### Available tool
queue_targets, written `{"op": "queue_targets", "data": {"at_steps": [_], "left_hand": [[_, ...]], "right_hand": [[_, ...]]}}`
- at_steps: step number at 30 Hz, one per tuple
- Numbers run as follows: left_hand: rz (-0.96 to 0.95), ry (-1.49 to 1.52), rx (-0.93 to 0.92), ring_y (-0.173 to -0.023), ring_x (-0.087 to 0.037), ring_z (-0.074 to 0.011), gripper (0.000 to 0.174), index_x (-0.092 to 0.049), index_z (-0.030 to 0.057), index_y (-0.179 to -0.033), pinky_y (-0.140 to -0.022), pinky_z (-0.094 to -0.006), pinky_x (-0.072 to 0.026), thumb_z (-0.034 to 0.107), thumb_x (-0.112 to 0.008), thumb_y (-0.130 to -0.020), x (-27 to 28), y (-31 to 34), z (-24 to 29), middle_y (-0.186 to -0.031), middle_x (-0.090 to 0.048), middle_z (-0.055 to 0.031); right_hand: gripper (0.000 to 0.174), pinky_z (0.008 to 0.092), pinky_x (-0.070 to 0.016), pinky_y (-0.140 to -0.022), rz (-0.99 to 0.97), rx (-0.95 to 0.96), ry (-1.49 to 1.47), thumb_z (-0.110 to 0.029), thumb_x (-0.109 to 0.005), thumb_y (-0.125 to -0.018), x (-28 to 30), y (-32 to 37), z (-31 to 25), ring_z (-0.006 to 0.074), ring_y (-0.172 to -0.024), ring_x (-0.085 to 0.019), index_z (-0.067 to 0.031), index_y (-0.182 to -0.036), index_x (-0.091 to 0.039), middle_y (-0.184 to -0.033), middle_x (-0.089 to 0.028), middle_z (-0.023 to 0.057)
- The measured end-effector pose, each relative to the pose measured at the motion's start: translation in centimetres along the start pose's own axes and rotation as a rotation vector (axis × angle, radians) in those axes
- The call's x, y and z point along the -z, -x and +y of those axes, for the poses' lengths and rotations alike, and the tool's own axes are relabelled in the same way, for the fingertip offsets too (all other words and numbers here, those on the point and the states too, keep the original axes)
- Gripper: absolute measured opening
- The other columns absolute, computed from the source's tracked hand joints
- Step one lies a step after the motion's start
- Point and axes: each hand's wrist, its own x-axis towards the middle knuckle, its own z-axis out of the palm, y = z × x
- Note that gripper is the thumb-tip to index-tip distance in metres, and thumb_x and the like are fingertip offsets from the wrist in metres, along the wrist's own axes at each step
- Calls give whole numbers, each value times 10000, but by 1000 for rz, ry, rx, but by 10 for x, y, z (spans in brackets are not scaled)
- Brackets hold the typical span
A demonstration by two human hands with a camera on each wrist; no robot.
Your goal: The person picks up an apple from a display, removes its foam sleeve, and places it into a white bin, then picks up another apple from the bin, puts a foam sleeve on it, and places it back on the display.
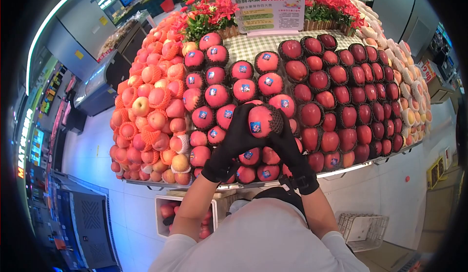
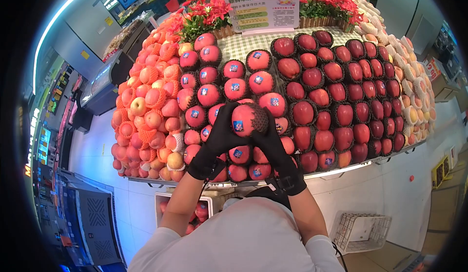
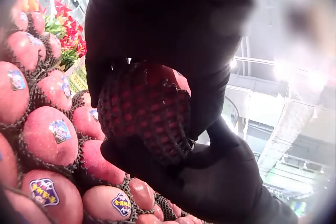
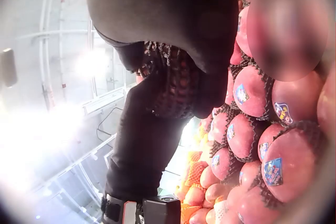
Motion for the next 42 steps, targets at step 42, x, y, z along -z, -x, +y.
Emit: {"op": "queue_targets", "data": {"at_steps": [42], "left_hand": [[173, -693, -47, -1150, -539, -401, 888, -481, 12, -1282, -974, -456, -458, 273, -899, -543, 79, -261, -159, -1221, -557, -237]], "right_hand": [[390, 276, -464, -835, 94, -199, 309, -123, -631, -912, 83, 15, -10, 108, -947, -525, -92, -1291, -545, -1107, -575, 30]]}}
